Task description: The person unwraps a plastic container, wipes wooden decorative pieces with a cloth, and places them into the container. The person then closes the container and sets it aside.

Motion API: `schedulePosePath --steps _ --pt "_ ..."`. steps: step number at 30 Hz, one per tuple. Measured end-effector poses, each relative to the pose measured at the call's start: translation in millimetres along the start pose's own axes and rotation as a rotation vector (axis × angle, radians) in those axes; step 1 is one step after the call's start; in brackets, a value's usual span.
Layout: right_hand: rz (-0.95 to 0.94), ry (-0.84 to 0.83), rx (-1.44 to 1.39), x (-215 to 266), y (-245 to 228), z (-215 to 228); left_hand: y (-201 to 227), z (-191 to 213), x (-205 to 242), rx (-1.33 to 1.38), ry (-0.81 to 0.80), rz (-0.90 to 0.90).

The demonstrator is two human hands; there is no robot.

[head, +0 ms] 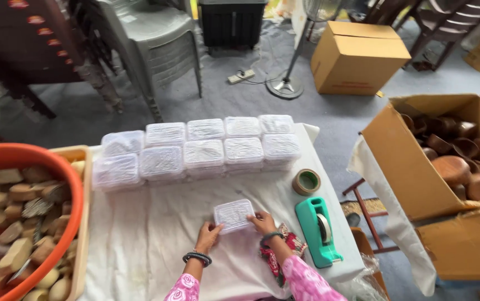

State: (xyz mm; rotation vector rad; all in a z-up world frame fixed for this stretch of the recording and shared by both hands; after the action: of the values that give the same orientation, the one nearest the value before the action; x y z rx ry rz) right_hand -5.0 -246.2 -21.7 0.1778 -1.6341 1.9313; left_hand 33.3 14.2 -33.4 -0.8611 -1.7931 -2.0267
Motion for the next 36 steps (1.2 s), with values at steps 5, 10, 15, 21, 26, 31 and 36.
schedulePosePath --steps 5,10,15,21,26,31,36 --pt "-0.082 -0.076 -0.214 47 -3 -12 14 8 50 0.456 -0.034 0.081" --pt "-0.077 -0.045 -0.257 75 -3 -35 21 36 84 0.556 -0.191 0.122" --pt "-0.136 -0.093 -0.319 77 22 -67 6 62 86 0.502 -0.184 0.079" --pt "-0.182 -0.243 -0.145 84 0 -85 0 90 99 0.532 -0.129 -0.014" --pt "-0.112 -0.353 -0.065 81 -55 -95 28 107 124 0.546 -0.065 -0.057" --pt "-0.075 -0.421 -0.177 39 -92 -125 62 130 151 0.849 0.038 -0.070" --pt "0.051 -0.401 -0.285 -7 -199 -169 -39 146 80 0.668 0.102 0.227"
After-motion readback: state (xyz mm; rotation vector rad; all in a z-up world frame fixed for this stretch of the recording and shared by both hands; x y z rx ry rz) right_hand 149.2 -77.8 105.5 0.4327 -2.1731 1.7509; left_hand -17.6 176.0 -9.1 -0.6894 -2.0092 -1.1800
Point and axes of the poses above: each hand's wrist, its own x-axis away from the middle knuckle, its own z-axis out of the back of the hand, y = z × x, the point moved 2 cm from there along -x, towards the middle knuckle, and after that the axes turned 3 degrees about z, right-handed, at the moved point
